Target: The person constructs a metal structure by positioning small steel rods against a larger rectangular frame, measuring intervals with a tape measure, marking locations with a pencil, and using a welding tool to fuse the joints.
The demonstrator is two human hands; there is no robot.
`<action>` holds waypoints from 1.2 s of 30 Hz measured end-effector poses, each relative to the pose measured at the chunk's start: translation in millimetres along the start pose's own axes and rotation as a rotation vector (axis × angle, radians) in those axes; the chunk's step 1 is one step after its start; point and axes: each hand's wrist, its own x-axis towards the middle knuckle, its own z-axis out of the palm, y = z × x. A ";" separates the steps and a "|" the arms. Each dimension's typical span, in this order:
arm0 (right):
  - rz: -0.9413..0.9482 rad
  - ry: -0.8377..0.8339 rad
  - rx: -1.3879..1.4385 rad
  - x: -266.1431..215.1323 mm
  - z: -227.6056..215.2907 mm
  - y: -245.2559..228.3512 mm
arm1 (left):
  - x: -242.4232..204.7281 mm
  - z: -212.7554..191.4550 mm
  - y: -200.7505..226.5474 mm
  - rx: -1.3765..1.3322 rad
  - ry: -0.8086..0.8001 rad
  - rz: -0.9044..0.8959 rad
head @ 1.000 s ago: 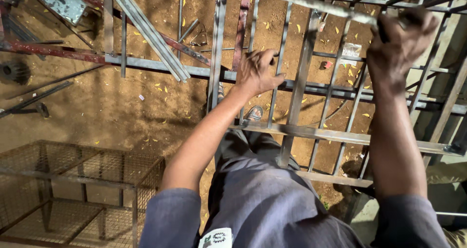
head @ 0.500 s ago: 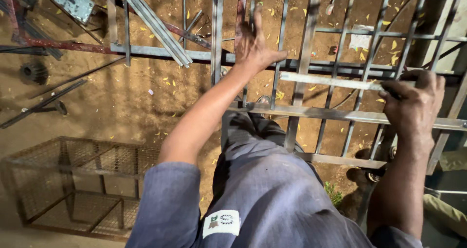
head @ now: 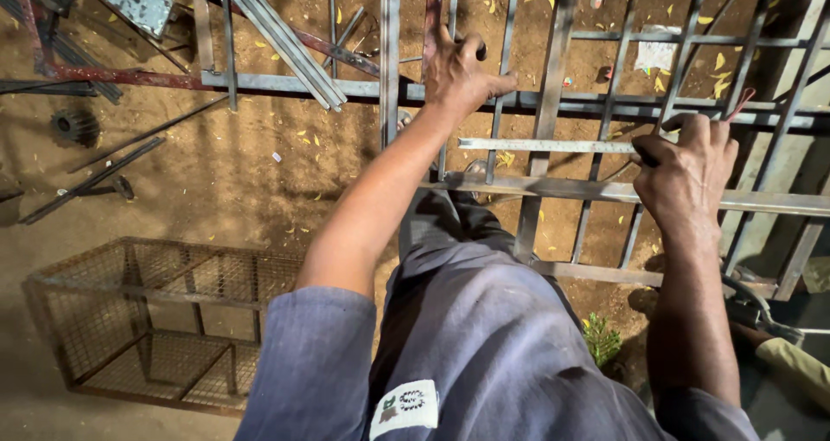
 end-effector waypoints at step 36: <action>-0.072 0.094 0.089 -7.5 10.0 -14.7 | -7.4 -4.5 3.0 -0.055 0.057 0.048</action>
